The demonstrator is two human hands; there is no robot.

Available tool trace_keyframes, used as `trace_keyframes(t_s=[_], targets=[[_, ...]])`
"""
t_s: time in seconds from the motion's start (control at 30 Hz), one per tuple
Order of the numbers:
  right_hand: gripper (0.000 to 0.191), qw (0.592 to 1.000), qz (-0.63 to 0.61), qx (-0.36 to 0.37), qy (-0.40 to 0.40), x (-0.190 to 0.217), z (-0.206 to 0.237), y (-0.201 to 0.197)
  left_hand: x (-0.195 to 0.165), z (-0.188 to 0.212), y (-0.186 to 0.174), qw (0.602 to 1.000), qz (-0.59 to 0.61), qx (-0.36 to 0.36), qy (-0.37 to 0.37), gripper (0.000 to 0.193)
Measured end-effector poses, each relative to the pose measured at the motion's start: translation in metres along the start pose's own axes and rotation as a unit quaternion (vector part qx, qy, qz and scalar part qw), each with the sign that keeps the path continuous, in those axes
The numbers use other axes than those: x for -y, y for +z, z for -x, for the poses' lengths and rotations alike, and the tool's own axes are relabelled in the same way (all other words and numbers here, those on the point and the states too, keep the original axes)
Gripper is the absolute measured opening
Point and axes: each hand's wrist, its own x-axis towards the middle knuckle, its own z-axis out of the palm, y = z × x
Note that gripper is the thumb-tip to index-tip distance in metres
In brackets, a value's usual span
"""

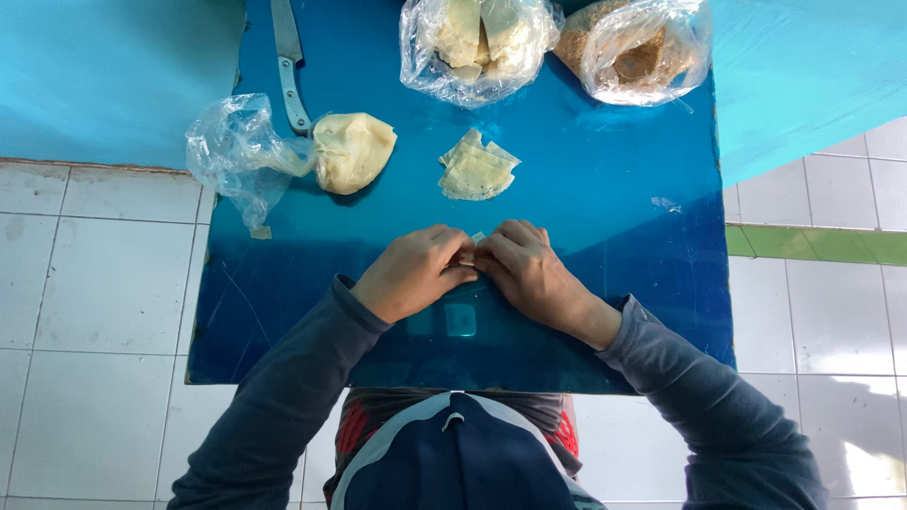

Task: The person sits at a small blue table and assembles filled snacks. They pinch small pieces of filling from a bag, place them onto thin square wrappers, and fold the wrappers over the filling, setting finished folded pieces aside while taking new wrappers from a dough-like block.

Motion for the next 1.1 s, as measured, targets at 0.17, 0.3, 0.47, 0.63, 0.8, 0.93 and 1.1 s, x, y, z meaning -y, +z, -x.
trace_keyframes(t_s=[0.17, 0.3, 0.47, 0.63, 0.8, 0.93, 1.1], targets=[[0.015, 0.998, -0.042, -0.004, 0.047, 0.000, 0.001, 0.000, -0.002, -0.004, 0.008, 0.998, -0.049, -0.021, -0.030, 0.014], [0.020, 1.000, -0.011, 0.016, 0.012, 0.001, 0.001, -0.007, 0.001, -0.007, 0.006, 0.998, -0.030, -0.031, -0.037, 0.012], [0.015, 0.999, 0.036, -0.016, 0.008, 0.000, 0.001, -0.004, -0.002, -0.011, 0.003, 0.995, 0.006, -0.030, -0.095, 0.021], [0.014, 0.994, 0.097, -0.038, -0.025, -0.001, 0.001, 0.002, -0.003, -0.011, 0.005, 0.994, 0.007, -0.015, -0.108, 0.016], [0.017, 0.992, 0.104, -0.045, -0.057, -0.002, 0.003, 0.000, -0.002, -0.006, 0.009, 0.996, -0.032, -0.067, -0.043, 0.014], [0.012, 0.994, 0.104, -0.037, -0.022, -0.003, 0.001, 0.003, 0.004, -0.005, 0.009, 0.998, -0.027, -0.049, -0.021, 0.016], [0.012, 0.992, 0.109, -0.056, -0.026, -0.006, -0.002, 0.006, 0.007, -0.007, 0.011, 0.997, -0.032, -0.064, -0.043, 0.017]])
